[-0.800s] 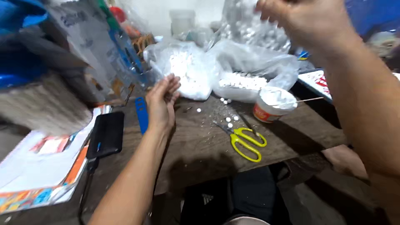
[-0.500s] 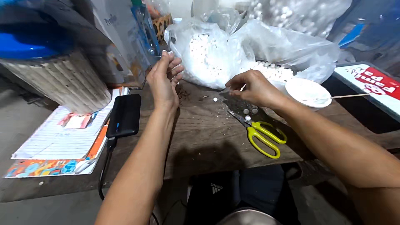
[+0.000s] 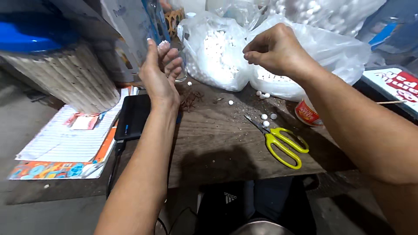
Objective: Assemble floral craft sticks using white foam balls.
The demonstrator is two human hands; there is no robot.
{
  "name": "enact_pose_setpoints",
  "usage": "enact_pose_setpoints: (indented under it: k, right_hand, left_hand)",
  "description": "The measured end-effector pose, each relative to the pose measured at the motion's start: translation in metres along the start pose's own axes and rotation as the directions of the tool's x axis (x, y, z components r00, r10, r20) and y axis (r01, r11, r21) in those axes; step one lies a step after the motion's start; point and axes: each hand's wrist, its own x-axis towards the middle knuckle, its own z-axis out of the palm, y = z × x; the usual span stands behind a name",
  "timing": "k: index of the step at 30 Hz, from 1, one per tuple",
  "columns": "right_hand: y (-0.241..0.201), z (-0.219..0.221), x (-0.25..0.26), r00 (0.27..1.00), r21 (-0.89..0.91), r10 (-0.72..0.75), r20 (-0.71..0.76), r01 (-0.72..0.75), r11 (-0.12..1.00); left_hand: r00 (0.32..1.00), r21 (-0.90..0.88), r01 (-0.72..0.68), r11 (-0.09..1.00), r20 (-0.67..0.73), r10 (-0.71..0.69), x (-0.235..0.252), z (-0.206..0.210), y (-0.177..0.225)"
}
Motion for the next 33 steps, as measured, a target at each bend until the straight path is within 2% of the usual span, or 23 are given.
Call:
enact_pose_setpoints:
  k: [2, 4, 5, 8, 10, 12, 16, 19, 22, 24, 28, 31, 33]
  right_hand:
    - [-0.009, 0.014, 0.02, 1.0, 0.07, -0.012, 0.017, 0.011, 0.997]
    - [-0.013, 0.029, 0.043, 0.999, 0.153, 0.024, 0.035, -0.029, 0.988]
    - [-0.014, 0.038, 0.055, 0.997, 0.189, 0.057, 0.053, -0.066, 0.98]
    - [-0.013, 0.057, 0.09, 0.976, 0.233, 0.191, 0.104, -0.211, 0.949]
    - [-0.01, 0.064, 0.108, 0.956, 0.208, 0.278, 0.088, -0.291, 0.934]
    - [-0.005, 0.066, 0.119, 0.942, 0.137, 0.331, 0.06, -0.336, 0.932]
    - [0.018, 0.091, 0.131, 0.965, -0.003, 0.251, 0.076, -0.252, 0.968]
    - [0.01, 0.104, 0.129, 0.962, -0.107, 0.238, 0.136, -0.224, 0.969]
    - [0.003, 0.108, 0.118, 0.967, -0.233, 0.205, 0.15, -0.167, 0.958]
    - [0.009, 0.112, 0.116, 0.989, -0.286, 0.114, 0.092, -0.083, 0.955]
    - [0.015, 0.108, 0.117, 0.992, -0.294, 0.083, 0.095, -0.051, 0.954]
    - [0.02, 0.104, 0.12, 0.993, -0.301, 0.068, 0.094, -0.037, 0.953]
    - [0.022, 0.101, 0.124, 0.996, -0.227, 0.071, 0.061, -0.055, 0.972]
  left_hand:
    - [0.998, 0.131, -0.057, 0.99, 0.041, 0.052, 0.004, -0.008, -0.008]
    - [0.983, 0.367, -0.142, 0.919, 0.164, 0.087, 0.011, -0.015, -0.018]
    - [0.968, 0.49, -0.191, 0.851, 0.24, 0.079, 0.016, -0.019, -0.021]
    - [0.922, 0.765, -0.341, 0.546, 0.385, 0.035, 0.035, -0.019, -0.025]
    - [0.894, 0.843, -0.391, 0.369, 0.443, -0.064, 0.044, -0.009, -0.024]
    - [0.862, 0.872, -0.422, 0.247, 0.471, -0.188, 0.054, 0.001, -0.027]
    - [0.833, 0.905, -0.417, 0.079, 0.416, -0.365, 0.061, 0.017, -0.029]
    - [0.829, 0.913, -0.407, -0.037, 0.352, -0.435, 0.062, 0.023, -0.029]
    - [0.822, 0.91, -0.403, -0.093, 0.315, -0.475, 0.063, 0.023, -0.031]
    - [0.823, 0.912, -0.402, -0.089, 0.316, -0.473, 0.064, 0.022, -0.032]
    - [0.839, 0.918, -0.389, -0.074, 0.32, -0.441, 0.065, 0.021, -0.031]
    - [0.842, 0.904, -0.427, -0.021, 0.389, -0.374, 0.059, 0.02, -0.022]
    - [0.82, 0.865, -0.499, 0.047, 0.489, -0.298, 0.049, 0.018, -0.015]
